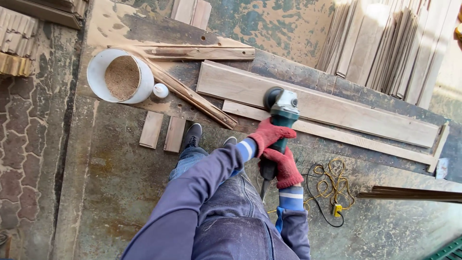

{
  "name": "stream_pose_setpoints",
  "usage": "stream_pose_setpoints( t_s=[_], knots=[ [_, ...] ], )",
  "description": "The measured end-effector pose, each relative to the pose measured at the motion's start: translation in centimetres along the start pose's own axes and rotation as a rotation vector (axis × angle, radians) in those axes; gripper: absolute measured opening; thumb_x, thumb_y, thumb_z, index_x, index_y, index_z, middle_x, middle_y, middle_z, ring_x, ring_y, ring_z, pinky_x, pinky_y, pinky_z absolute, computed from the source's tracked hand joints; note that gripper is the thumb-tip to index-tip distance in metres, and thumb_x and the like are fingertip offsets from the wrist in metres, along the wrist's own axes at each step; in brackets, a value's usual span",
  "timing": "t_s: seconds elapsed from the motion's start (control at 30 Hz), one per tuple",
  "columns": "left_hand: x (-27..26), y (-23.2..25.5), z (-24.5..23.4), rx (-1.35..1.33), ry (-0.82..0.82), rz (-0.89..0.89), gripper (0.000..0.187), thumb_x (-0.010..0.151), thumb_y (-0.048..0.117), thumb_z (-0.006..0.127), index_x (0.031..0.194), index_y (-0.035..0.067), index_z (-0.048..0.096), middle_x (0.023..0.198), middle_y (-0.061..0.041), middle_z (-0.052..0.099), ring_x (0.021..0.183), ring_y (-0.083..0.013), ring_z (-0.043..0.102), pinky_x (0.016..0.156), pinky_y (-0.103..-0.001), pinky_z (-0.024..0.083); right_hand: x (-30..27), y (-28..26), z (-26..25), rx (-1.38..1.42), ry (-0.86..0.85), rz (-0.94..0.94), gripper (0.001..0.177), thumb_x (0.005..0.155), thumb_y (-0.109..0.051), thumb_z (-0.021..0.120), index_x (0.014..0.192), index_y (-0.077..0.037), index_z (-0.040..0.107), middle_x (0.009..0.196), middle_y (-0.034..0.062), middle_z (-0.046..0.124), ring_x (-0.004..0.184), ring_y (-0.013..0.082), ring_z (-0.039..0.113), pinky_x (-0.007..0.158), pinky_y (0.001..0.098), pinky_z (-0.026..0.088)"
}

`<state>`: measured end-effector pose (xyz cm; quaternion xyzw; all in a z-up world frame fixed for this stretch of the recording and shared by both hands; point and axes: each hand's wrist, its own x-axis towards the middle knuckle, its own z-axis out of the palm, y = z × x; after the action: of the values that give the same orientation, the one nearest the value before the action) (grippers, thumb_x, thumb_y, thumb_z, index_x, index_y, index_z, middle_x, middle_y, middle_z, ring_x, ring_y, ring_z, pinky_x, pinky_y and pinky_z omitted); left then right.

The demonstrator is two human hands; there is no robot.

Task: Sanding wooden planks using an angle grinder with a sanding disc followed by manual sanding.

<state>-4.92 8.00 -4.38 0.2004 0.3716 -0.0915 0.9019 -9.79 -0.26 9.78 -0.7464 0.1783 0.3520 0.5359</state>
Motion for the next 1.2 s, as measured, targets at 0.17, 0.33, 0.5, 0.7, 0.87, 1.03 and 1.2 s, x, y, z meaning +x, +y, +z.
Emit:
stream_pose_setpoints(
  t_s=[0.17, 0.33, 0.5, 0.7, 0.87, 1.03, 1.2],
  knots=[
    [-0.5, 0.8, 1.6, 0.363, 0.099, 0.03, 0.072, 0.042, 0.023, 0.104, 0.104, 0.01, 0.071, 0.078, -0.008, 0.073, 0.073, -0.0243, 0.074, 0.07, -0.044, 0.065, 0.1, -0.9, -0.2, -0.018, 0.006, -0.053, 0.044, 0.057, -0.013, 0.09, 0.097, -0.006, 0.072, 0.078, 0.0129, 0.068, 0.072, 0.0249, 0.068, 0.065, 0.0394, 0.057],
    [-5.5, 5.2, -2.5, 0.071, 0.189, 0.146, 0.056, 0.048, 0.003, 0.101, 0.094, 0.004, 0.069, 0.064, -0.01, 0.066, 0.055, -0.0248, 0.069, 0.048, -0.047, 0.061, 1.2, -1.1, 3.9, -0.075, -0.122, -0.016, 0.05, 0.052, -0.01, 0.094, 0.097, -0.005, 0.072, 0.076, 0.014, 0.068, 0.07, 0.0272, 0.071, 0.063, 0.0411, 0.06],
    [-11.6, 9.2, -4.7, -0.09, 0.309, 0.174, 0.04, 0.056, 0.005, 0.096, 0.082, 0.004, 0.065, 0.06, -0.009, 0.061, 0.053, -0.0208, 0.066, 0.048, -0.048, 0.057, 0.8, -2.4, 6.7, -0.252, -0.279, -0.078, 0.049, 0.052, -0.012, 0.096, 0.095, -0.006, 0.074, 0.078, 0.0123, 0.07, 0.076, 0.0245, 0.07, 0.07, 0.0389, 0.058],
    [-7.2, 7.4, -2.8, -0.144, 0.094, 0.037, 0.042, 0.054, 0.012, 0.097, 0.079, -0.005, 0.067, 0.062, -0.025, 0.063, 0.058, -0.0414, 0.069, 0.057, -0.053, 0.059, 1.0, -1.6, 4.5, -0.163, -0.183, -0.026, 0.05, 0.053, -0.01, 0.095, 0.098, -0.007, 0.074, 0.075, 0.0126, 0.068, 0.069, 0.0251, 0.069, 0.063, 0.0404, 0.061],
    [-2.1, 2.8, 0.3, 0.408, 0.151, 0.056, 0.066, 0.04, 0.027, 0.104, 0.098, 0.015, 0.073, 0.07, -0.006, 0.072, 0.069, -0.0236, 0.074, 0.07, -0.04, 0.064, 0.8, -0.7, 1.3, -0.086, -0.025, -0.015, 0.052, 0.055, -0.017, 0.095, 0.1, -0.006, 0.072, 0.079, 0.0133, 0.067, 0.073, 0.0259, 0.069, 0.064, 0.0403, 0.058],
    [-4.8, 4.3, -2.3, 0.167, 0.199, 0.114, 0.067, 0.039, 0.015, 0.106, 0.098, 0.013, 0.073, 0.072, -0.007, 0.072, 0.061, -0.0228, 0.071, 0.056, -0.036, 0.059, 1.4, -1.0, 3.1, -0.153, -0.11, 0.0, 0.054, 0.052, -0.014, 0.096, 0.1, -0.006, 0.073, 0.079, 0.0129, 0.068, 0.075, 0.0249, 0.068, 0.068, 0.0391, 0.058],
    [-12.7, 9.2, -2.9, 0.009, 0.153, 0.132, 0.046, 0.049, 0.011, 0.096, 0.088, 0.004, 0.073, 0.065, -0.006, 0.065, 0.063, -0.0105, 0.066, 0.061, -0.018, 0.052, 1.4, -1.6, 5.2, -0.244, -0.227, 0.009, 0.056, 0.053, -0.013, 0.096, 0.104, -0.006, 0.073, 0.081, 0.0122, 0.066, 0.077, 0.0252, 0.066, 0.072, 0.0388, 0.057]
  ],
)
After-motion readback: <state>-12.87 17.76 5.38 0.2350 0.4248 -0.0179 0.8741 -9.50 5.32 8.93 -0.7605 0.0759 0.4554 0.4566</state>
